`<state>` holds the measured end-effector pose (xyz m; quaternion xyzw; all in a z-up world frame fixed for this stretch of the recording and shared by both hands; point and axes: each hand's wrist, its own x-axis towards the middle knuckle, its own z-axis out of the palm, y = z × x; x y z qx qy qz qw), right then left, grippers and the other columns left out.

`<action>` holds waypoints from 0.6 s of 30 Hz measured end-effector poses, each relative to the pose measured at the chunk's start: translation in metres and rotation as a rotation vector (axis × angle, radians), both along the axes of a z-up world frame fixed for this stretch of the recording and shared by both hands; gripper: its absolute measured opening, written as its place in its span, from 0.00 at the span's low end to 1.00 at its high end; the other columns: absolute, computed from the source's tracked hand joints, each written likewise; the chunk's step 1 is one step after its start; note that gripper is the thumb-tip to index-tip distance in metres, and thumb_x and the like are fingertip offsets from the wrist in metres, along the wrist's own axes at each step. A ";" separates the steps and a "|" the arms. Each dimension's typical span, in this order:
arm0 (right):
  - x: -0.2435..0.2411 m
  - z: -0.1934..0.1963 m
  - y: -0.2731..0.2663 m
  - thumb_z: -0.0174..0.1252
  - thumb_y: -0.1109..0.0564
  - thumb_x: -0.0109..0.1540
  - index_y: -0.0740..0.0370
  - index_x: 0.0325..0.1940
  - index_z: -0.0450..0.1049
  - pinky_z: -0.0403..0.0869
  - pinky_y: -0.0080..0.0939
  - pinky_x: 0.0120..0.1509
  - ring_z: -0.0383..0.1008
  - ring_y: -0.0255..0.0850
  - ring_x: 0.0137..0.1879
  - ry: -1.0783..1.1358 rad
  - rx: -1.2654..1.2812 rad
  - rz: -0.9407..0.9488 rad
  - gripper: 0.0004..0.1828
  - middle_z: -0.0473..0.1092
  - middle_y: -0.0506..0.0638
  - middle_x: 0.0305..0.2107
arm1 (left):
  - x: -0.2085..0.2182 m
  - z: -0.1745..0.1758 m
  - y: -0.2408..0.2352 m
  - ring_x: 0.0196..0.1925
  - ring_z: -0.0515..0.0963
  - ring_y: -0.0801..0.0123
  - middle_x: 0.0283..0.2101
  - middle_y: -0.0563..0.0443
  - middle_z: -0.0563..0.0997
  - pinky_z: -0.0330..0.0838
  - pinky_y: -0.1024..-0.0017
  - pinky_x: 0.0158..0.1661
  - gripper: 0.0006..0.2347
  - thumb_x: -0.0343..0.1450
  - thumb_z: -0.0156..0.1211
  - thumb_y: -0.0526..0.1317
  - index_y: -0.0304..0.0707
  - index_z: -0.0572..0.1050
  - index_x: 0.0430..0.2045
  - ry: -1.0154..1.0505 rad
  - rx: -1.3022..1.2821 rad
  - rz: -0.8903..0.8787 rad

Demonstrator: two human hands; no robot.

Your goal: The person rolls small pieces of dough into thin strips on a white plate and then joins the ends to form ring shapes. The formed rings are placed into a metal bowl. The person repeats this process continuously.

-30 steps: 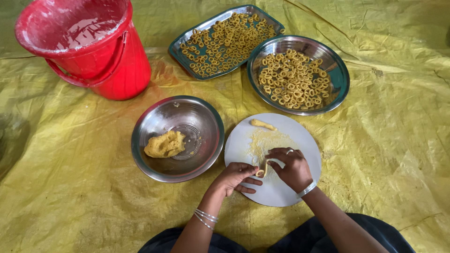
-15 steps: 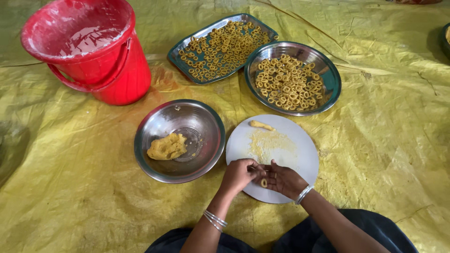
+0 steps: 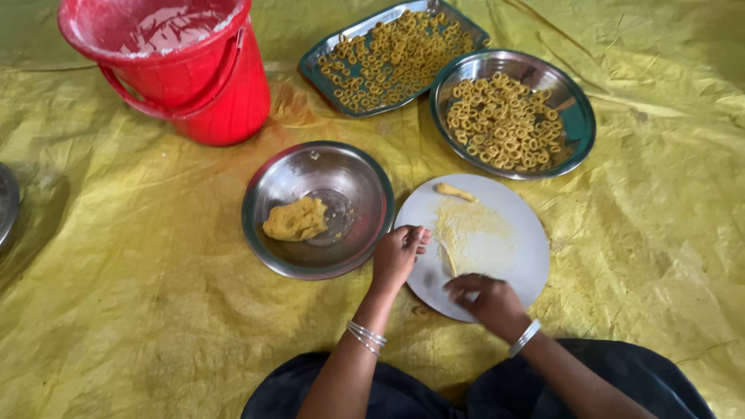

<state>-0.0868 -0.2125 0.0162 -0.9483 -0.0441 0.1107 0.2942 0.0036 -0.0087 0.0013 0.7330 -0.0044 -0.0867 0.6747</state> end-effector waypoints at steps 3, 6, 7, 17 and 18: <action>-0.021 0.009 0.031 0.63 0.53 0.55 0.47 0.46 0.83 0.74 0.48 0.60 0.70 0.44 0.61 -0.365 -0.141 0.381 0.15 0.76 0.47 0.51 | 0.000 -0.003 -0.001 0.31 0.86 0.75 0.34 0.51 0.88 0.76 0.77 0.29 0.13 0.76 0.55 0.45 0.35 0.82 0.36 0.004 0.005 -0.002; -0.020 0.012 0.050 0.61 0.52 0.57 0.51 0.45 0.81 0.63 0.61 0.68 0.59 0.52 0.71 -0.616 -0.248 0.612 0.13 0.70 0.56 0.60 | 0.002 -0.003 -0.002 0.31 0.86 0.75 0.34 0.51 0.88 0.77 0.77 0.30 0.13 0.76 0.54 0.45 0.34 0.82 0.36 -0.015 0.021 -0.003; -0.018 0.010 0.053 0.60 0.51 0.58 0.51 0.45 0.81 0.59 0.64 0.71 0.56 0.53 0.73 -0.607 -0.279 0.624 0.13 0.68 0.57 0.62 | 0.001 -0.003 -0.001 0.31 0.86 0.74 0.34 0.51 0.88 0.77 0.77 0.30 0.14 0.77 0.53 0.45 0.35 0.83 0.36 -0.024 0.031 -0.002; -0.013 -0.012 0.064 0.60 0.52 0.54 0.50 0.45 0.82 0.50 0.73 0.75 0.52 0.54 0.75 -0.583 -0.455 0.807 0.16 0.68 0.56 0.63 | 0.000 -0.007 0.000 0.31 0.87 0.73 0.33 0.50 0.88 0.78 0.76 0.30 0.15 0.77 0.53 0.47 0.34 0.82 0.36 -0.026 0.023 -0.006; -0.013 -0.008 0.064 0.62 0.51 0.54 0.51 0.44 0.81 0.50 0.74 0.75 0.53 0.55 0.75 -0.540 -0.410 0.765 0.14 0.70 0.55 0.60 | 0.001 -0.007 0.000 0.31 0.87 0.73 0.33 0.51 0.88 0.77 0.76 0.30 0.15 0.77 0.53 0.47 0.34 0.82 0.36 -0.023 0.015 -0.007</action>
